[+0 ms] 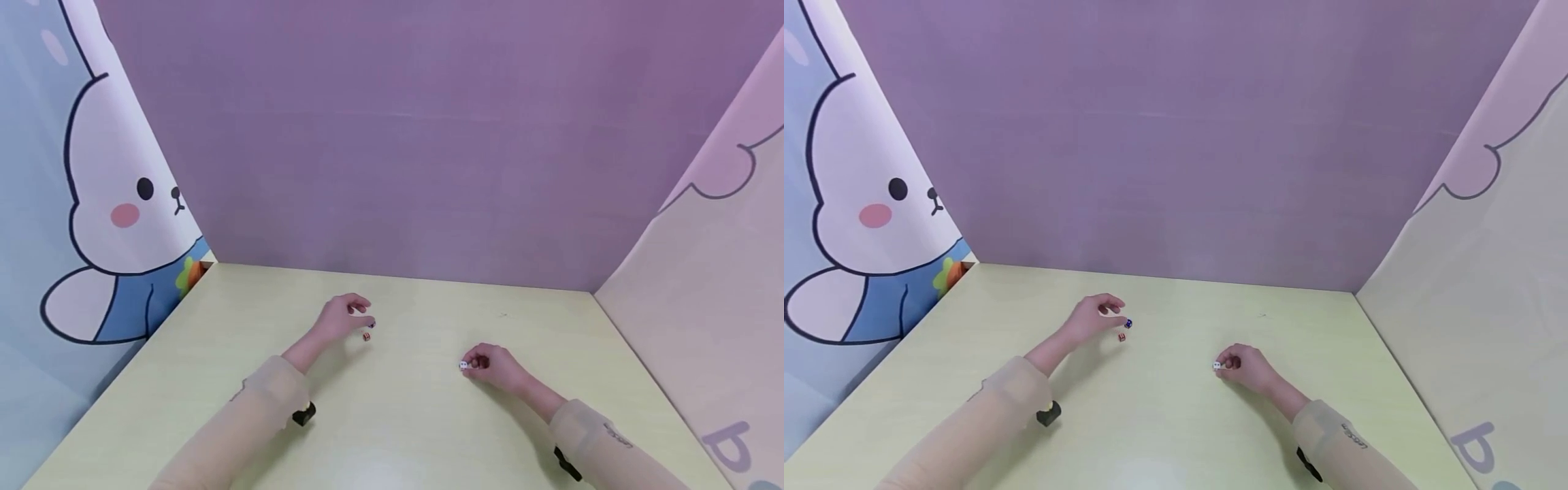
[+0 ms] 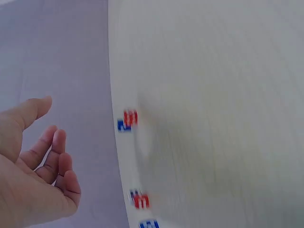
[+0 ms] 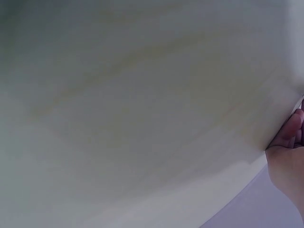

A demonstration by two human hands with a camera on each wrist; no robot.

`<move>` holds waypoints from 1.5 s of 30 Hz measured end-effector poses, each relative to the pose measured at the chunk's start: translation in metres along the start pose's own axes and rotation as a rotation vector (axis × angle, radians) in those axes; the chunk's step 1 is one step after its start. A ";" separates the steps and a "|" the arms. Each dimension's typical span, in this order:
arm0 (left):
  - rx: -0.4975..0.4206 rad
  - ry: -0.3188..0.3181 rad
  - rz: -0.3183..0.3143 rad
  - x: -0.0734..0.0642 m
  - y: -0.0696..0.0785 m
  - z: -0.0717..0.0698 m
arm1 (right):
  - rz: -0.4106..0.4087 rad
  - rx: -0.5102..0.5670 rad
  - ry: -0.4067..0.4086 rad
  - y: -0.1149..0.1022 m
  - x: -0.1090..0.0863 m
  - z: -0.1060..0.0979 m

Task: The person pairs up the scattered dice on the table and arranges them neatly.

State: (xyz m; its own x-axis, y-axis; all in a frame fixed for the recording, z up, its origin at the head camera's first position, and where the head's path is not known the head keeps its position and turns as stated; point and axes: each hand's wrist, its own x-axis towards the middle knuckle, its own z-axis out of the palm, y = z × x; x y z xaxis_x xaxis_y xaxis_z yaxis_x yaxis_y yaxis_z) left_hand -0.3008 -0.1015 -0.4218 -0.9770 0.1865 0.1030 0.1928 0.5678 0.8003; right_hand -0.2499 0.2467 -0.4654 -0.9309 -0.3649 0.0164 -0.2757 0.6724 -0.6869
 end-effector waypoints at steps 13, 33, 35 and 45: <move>0.070 0.026 -0.062 0.017 -0.057 -0.042 | 0.006 0.008 -0.006 0.003 -0.001 -0.001; 0.166 -0.096 -0.130 0.020 -0.076 -0.046 | 0.001 0.020 -0.018 0.001 0.001 0.001; 0.172 -0.097 -0.133 0.021 -0.076 -0.045 | -0.003 0.018 -0.019 0.002 0.001 0.001; 0.174 -0.175 -0.094 0.031 -0.070 -0.039 | -0.003 0.020 -0.018 0.003 0.001 0.000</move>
State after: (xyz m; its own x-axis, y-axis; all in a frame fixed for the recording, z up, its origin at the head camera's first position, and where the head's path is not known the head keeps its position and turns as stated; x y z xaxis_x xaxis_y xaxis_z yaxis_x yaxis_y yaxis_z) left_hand -0.3485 -0.1663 -0.4516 -0.9637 0.2537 -0.0834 0.1291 0.7158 0.6863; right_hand -0.2520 0.2480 -0.4678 -0.9254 -0.3790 0.0058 -0.2740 0.6583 -0.7012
